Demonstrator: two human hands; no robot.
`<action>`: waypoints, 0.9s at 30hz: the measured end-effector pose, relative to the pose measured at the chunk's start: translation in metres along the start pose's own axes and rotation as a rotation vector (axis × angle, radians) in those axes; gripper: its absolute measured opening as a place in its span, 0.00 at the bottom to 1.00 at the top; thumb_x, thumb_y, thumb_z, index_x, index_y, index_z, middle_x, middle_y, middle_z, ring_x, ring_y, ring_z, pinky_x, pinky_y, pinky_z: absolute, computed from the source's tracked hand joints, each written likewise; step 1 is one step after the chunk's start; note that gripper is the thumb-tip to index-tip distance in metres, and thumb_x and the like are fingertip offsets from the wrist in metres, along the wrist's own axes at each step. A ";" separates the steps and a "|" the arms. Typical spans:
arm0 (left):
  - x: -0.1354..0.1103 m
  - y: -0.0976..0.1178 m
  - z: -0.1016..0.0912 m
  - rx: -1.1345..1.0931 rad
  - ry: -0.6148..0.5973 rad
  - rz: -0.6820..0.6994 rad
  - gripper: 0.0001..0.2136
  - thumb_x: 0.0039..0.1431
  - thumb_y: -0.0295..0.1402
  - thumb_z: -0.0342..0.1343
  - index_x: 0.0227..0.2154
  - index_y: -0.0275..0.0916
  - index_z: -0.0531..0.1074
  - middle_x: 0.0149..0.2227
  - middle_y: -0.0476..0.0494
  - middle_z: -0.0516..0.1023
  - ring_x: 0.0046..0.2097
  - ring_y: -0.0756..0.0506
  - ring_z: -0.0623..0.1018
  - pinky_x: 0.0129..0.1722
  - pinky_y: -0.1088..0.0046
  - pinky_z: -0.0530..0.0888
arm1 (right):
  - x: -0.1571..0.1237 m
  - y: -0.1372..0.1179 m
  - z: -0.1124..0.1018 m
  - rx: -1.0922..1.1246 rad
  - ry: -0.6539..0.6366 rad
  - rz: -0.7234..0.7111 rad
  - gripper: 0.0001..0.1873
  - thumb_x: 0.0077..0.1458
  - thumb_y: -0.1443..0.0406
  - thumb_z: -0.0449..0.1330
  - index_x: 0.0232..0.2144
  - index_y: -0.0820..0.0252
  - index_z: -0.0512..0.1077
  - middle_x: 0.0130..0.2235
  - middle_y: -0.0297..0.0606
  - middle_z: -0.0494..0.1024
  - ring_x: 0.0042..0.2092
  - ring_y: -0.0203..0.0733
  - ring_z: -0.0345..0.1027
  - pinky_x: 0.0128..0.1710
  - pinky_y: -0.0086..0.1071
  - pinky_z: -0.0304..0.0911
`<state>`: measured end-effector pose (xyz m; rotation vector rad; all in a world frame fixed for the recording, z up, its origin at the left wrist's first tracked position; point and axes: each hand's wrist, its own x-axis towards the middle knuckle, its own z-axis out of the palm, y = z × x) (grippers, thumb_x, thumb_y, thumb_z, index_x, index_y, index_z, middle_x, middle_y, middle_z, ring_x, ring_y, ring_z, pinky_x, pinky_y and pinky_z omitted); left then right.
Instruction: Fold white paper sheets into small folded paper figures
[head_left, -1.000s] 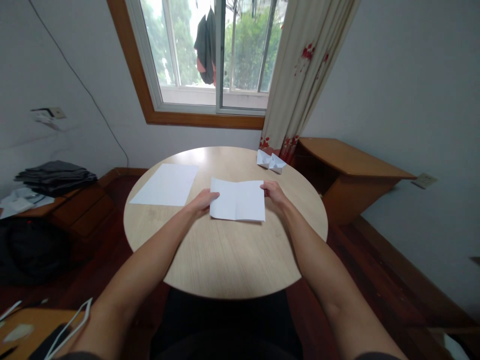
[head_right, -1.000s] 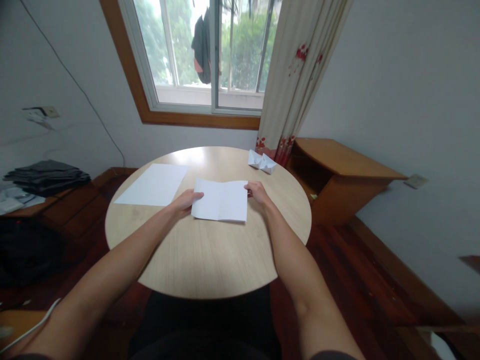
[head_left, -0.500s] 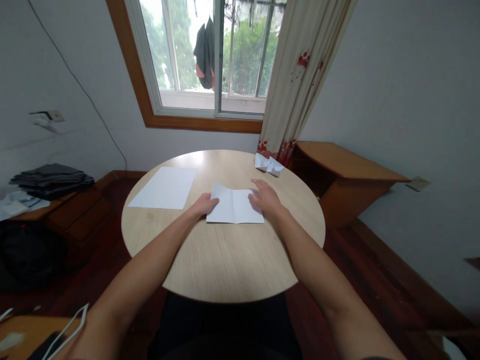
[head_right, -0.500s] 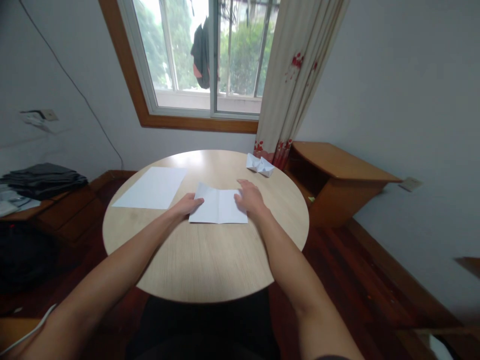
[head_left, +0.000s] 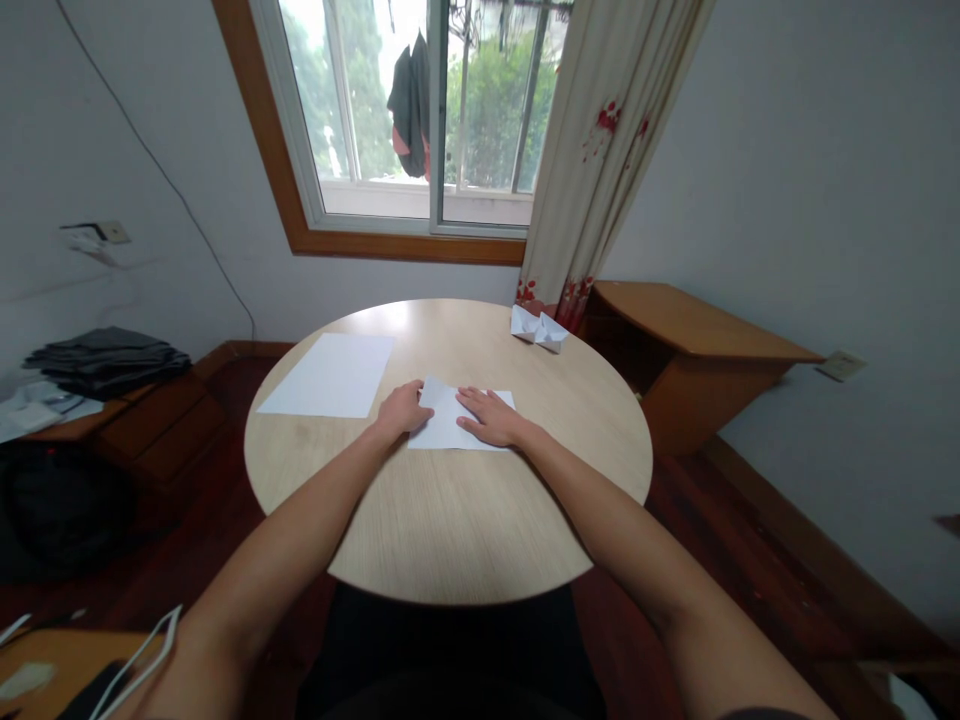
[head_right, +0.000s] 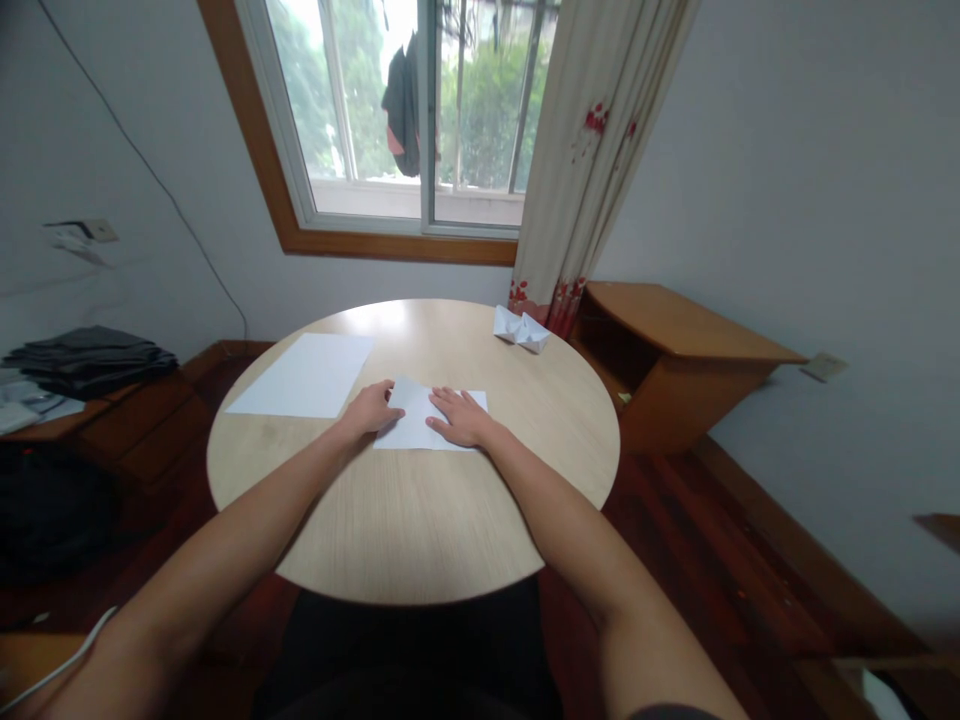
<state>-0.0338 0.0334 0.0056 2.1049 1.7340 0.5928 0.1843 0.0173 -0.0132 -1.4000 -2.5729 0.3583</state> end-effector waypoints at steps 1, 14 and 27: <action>-0.001 0.001 0.000 0.027 -0.005 0.005 0.21 0.45 0.32 0.61 0.45 0.39 0.71 0.42 0.40 0.78 0.43 0.40 0.77 0.41 0.67 0.71 | 0.000 0.002 -0.001 0.007 0.005 0.001 0.34 0.62 0.51 0.46 0.64 0.61 0.52 0.67 0.47 0.48 0.68 0.51 0.39 0.64 0.52 0.36; 0.000 -0.001 0.015 0.017 0.035 0.324 0.28 0.50 0.22 0.49 0.57 0.30 0.62 0.55 0.33 0.69 0.56 0.40 0.69 0.58 0.66 0.63 | -0.008 0.020 -0.019 -0.030 0.211 0.006 0.20 0.54 0.58 0.60 0.47 0.61 0.75 0.47 0.47 0.71 0.47 0.47 0.65 0.49 0.39 0.60; -0.009 0.005 0.001 -0.223 -0.190 0.494 0.33 0.47 0.17 0.43 0.60 0.38 0.62 0.59 0.45 0.68 0.59 0.46 0.68 0.60 0.68 0.62 | -0.004 0.028 -0.016 0.121 0.233 0.039 0.24 0.44 0.53 0.67 0.40 0.63 0.77 0.40 0.42 0.71 0.34 0.37 0.66 0.39 0.33 0.62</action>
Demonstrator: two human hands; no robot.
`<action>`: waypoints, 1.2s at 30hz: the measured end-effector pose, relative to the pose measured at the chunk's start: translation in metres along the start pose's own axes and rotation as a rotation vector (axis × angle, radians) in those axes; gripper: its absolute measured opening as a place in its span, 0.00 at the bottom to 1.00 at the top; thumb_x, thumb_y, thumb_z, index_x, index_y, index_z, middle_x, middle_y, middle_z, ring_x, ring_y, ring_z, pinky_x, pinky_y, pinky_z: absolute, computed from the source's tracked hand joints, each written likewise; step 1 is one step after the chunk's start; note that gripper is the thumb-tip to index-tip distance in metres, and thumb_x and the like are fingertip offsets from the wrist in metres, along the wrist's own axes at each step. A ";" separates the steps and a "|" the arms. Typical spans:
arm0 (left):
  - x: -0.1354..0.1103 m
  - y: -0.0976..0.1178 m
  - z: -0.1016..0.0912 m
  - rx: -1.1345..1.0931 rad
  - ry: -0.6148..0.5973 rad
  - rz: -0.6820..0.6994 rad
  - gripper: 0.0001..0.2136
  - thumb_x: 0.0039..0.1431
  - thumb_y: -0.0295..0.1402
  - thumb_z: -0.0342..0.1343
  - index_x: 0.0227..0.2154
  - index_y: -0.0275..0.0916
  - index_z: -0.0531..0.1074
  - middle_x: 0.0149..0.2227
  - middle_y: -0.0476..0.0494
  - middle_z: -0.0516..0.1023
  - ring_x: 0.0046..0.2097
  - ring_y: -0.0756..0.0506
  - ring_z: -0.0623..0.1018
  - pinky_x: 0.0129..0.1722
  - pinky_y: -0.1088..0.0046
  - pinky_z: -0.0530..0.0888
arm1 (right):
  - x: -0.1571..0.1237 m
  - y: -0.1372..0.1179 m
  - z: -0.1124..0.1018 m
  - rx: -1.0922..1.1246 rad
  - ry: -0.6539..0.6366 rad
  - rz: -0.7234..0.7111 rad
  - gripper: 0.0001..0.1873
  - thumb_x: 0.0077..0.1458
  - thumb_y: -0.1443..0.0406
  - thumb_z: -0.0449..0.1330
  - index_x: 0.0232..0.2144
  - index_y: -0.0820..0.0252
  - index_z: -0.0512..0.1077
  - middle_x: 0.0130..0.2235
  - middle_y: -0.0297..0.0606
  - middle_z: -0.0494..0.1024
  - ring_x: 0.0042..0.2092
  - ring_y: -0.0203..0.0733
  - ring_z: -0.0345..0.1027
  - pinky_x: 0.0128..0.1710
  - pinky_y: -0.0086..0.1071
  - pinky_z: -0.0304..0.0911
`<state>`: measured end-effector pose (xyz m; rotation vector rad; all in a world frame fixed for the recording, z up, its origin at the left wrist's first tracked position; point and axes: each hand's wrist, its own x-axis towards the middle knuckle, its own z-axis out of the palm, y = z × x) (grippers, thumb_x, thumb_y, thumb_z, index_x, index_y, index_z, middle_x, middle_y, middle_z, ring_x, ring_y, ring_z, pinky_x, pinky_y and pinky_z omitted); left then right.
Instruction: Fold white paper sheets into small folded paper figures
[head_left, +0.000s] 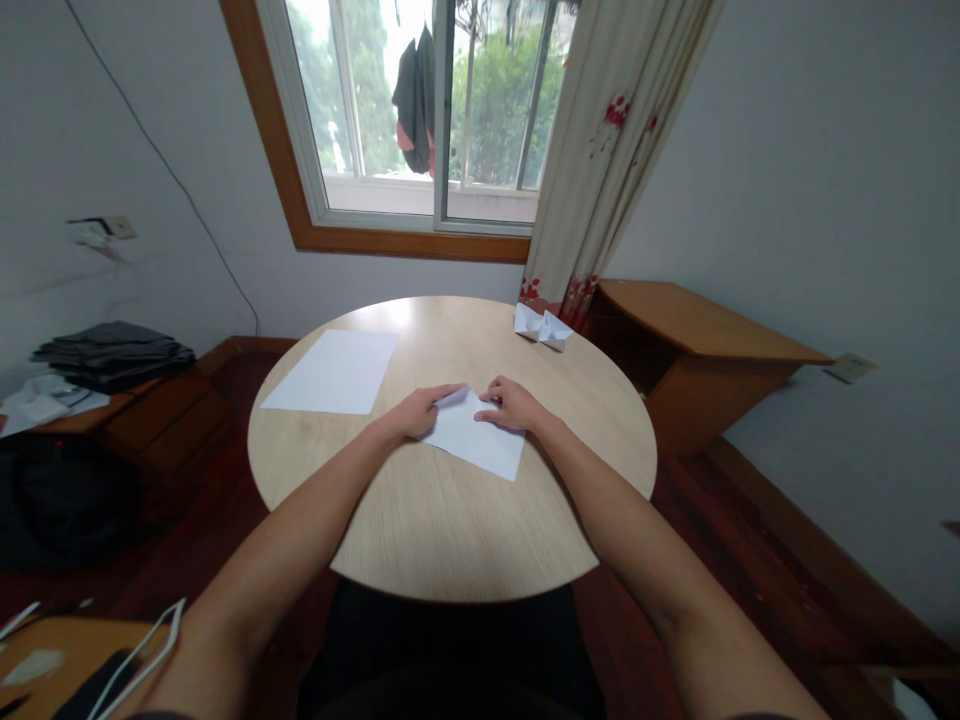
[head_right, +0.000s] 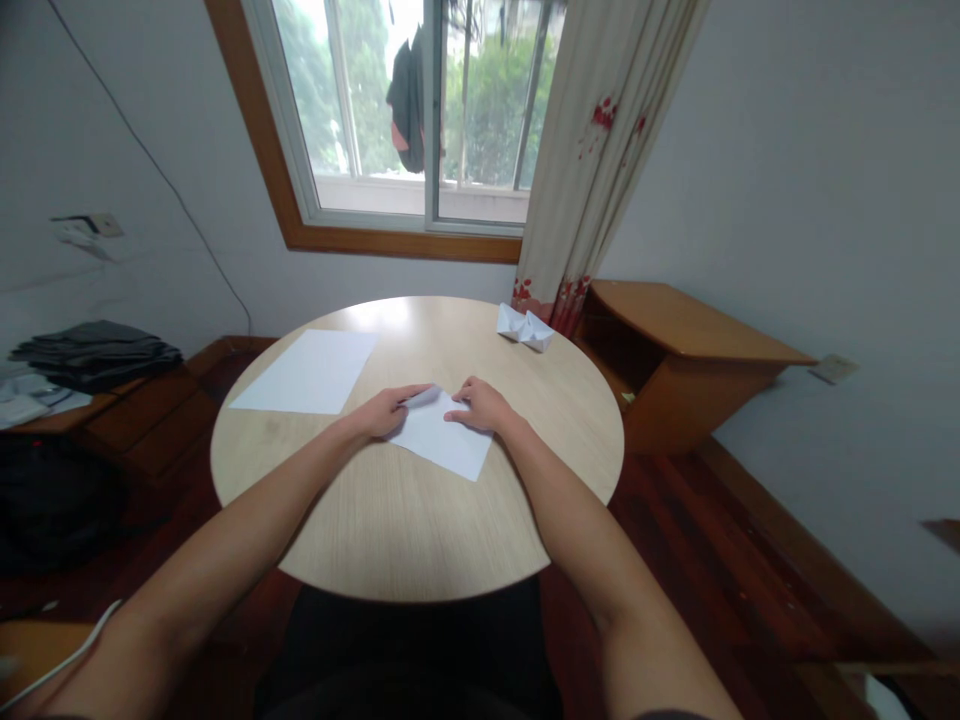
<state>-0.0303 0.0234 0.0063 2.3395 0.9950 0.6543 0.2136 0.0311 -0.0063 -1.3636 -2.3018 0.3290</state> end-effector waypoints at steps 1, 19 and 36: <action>-0.001 0.002 -0.002 -0.032 -0.039 0.017 0.33 0.47 0.17 0.43 0.58 0.40 0.64 0.58 0.47 0.68 0.59 0.47 0.68 0.60 0.67 0.62 | 0.000 0.001 0.000 0.011 0.009 0.002 0.24 0.43 0.53 0.68 0.40 0.63 0.77 0.40 0.42 0.71 0.34 0.37 0.66 0.39 0.33 0.62; -0.006 0.002 -0.007 -0.065 -0.220 0.077 0.21 0.45 0.19 0.51 0.43 0.38 0.77 0.56 0.42 0.71 0.60 0.44 0.67 0.58 0.69 0.64 | -0.002 0.000 0.001 0.079 -0.018 -0.095 0.18 0.50 0.68 0.62 0.45 0.65 0.75 0.38 0.41 0.70 0.32 0.35 0.64 0.39 0.33 0.63; 0.003 0.000 0.001 0.175 -0.115 0.148 0.16 0.53 0.27 0.56 0.45 0.40 0.75 0.55 0.40 0.71 0.55 0.42 0.72 0.57 0.63 0.65 | -0.002 -0.001 0.001 0.024 -0.035 -0.144 0.18 0.52 0.68 0.59 0.46 0.62 0.76 0.39 0.42 0.69 0.33 0.37 0.65 0.41 0.34 0.63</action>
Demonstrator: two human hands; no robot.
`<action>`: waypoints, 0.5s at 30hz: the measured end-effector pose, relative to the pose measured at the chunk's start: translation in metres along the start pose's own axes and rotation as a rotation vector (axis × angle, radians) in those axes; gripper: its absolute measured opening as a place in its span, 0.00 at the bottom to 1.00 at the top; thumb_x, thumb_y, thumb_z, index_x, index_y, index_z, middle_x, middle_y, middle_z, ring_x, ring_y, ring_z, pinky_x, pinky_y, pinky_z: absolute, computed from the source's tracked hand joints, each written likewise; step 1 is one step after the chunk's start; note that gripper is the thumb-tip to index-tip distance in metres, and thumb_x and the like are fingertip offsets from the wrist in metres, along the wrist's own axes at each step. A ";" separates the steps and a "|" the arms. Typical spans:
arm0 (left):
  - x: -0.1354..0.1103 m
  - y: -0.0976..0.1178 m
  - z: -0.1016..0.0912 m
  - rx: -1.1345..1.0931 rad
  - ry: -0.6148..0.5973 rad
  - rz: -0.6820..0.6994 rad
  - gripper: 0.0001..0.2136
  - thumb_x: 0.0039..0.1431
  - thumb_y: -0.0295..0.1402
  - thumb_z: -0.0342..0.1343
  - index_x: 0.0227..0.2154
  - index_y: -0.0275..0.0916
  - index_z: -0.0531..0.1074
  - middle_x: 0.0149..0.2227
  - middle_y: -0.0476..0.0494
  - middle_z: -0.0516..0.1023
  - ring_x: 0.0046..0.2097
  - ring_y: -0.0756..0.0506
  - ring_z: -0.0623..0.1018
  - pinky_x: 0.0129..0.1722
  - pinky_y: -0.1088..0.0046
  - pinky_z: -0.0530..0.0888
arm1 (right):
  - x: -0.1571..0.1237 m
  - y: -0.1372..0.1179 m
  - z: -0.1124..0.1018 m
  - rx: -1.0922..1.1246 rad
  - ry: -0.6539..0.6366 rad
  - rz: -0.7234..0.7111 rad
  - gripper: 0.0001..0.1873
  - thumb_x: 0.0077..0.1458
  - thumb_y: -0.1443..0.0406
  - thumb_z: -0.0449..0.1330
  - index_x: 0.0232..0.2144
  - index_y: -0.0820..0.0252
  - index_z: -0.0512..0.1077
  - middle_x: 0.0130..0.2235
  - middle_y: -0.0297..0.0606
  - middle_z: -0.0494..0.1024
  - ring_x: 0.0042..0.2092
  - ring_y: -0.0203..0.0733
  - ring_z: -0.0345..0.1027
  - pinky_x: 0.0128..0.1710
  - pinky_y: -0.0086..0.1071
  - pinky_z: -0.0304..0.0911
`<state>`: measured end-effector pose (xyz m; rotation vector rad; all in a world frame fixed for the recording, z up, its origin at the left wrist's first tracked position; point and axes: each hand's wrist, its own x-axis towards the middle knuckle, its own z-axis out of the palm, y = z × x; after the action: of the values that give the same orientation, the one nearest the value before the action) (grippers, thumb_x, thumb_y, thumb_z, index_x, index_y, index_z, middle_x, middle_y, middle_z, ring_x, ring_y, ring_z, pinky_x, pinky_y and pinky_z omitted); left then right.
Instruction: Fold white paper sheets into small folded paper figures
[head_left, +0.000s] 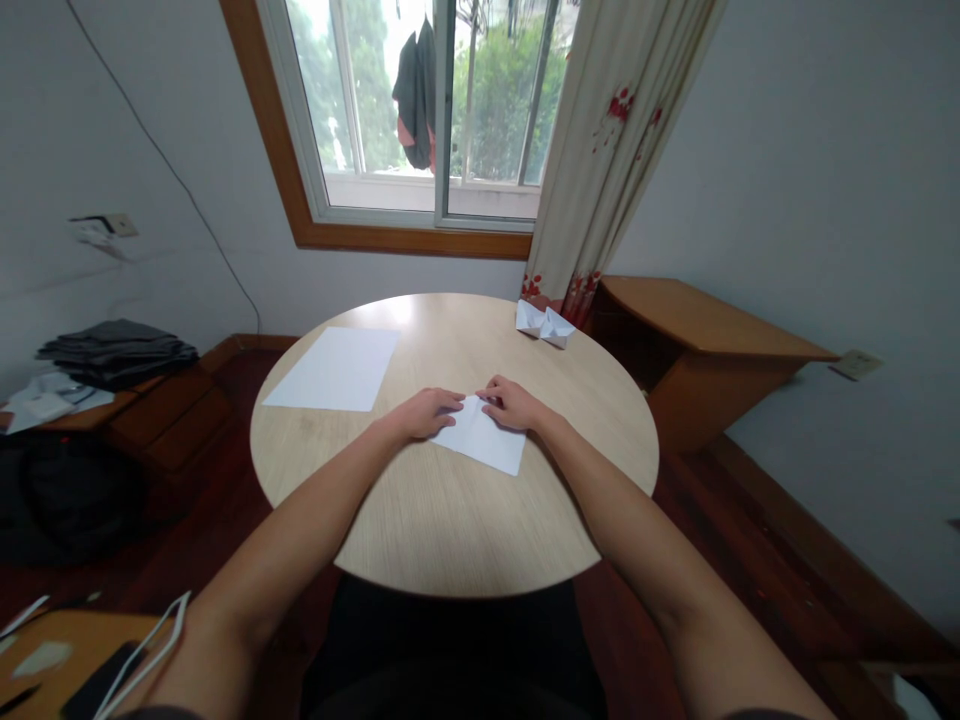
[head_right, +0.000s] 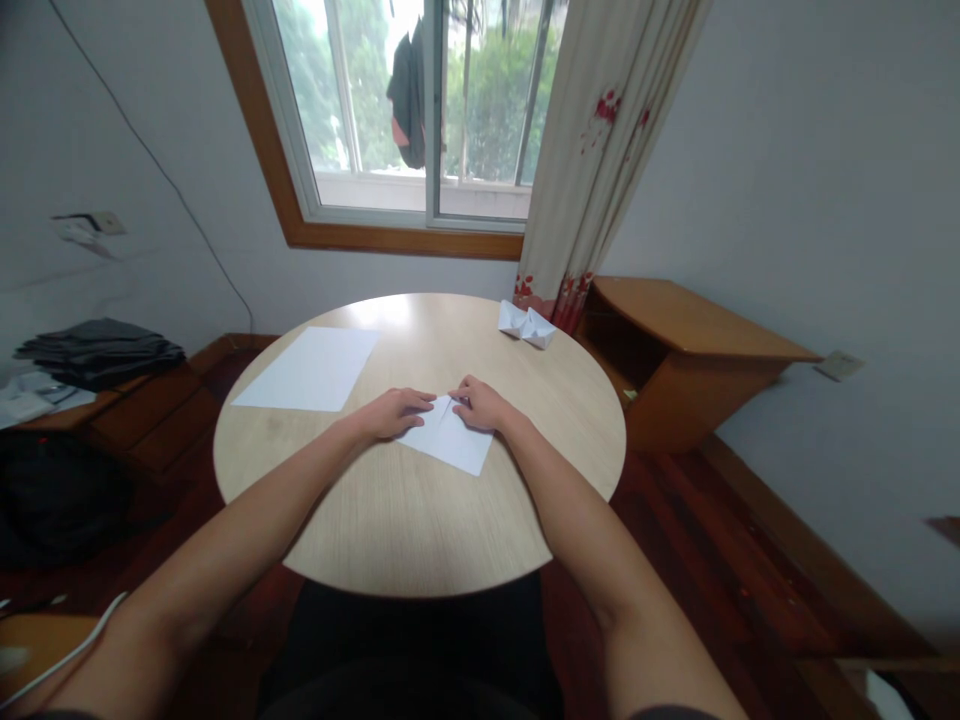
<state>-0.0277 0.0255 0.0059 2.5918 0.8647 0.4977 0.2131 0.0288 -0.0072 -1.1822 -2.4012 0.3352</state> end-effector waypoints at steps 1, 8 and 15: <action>0.000 -0.001 0.001 0.004 0.011 0.001 0.15 0.54 0.26 0.55 0.45 0.39 0.75 0.55 0.41 0.72 0.54 0.42 0.73 0.56 0.64 0.65 | 0.000 0.000 0.000 -0.001 -0.001 -0.002 0.17 0.52 0.67 0.59 0.45 0.63 0.76 0.39 0.42 0.69 0.33 0.37 0.65 0.40 0.34 0.63; 0.000 -0.010 0.003 -0.011 0.016 -0.025 0.15 0.53 0.22 0.52 0.41 0.43 0.78 0.53 0.45 0.74 0.53 0.43 0.73 0.55 0.65 0.66 | 0.000 0.001 0.000 -0.012 -0.007 -0.014 0.16 0.51 0.67 0.59 0.44 0.61 0.77 0.40 0.43 0.70 0.34 0.38 0.66 0.40 0.34 0.63; -0.002 -0.021 0.002 -0.009 0.059 0.028 0.15 0.54 0.24 0.52 0.42 0.42 0.77 0.52 0.44 0.75 0.51 0.45 0.74 0.54 0.68 0.67 | -0.001 -0.001 -0.002 -0.012 -0.012 -0.002 0.16 0.52 0.67 0.58 0.44 0.63 0.77 0.41 0.44 0.70 0.34 0.38 0.66 0.40 0.33 0.64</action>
<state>-0.0386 0.0398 -0.0060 2.5965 0.8442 0.5878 0.2136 0.0273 -0.0057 -1.1855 -2.4175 0.3287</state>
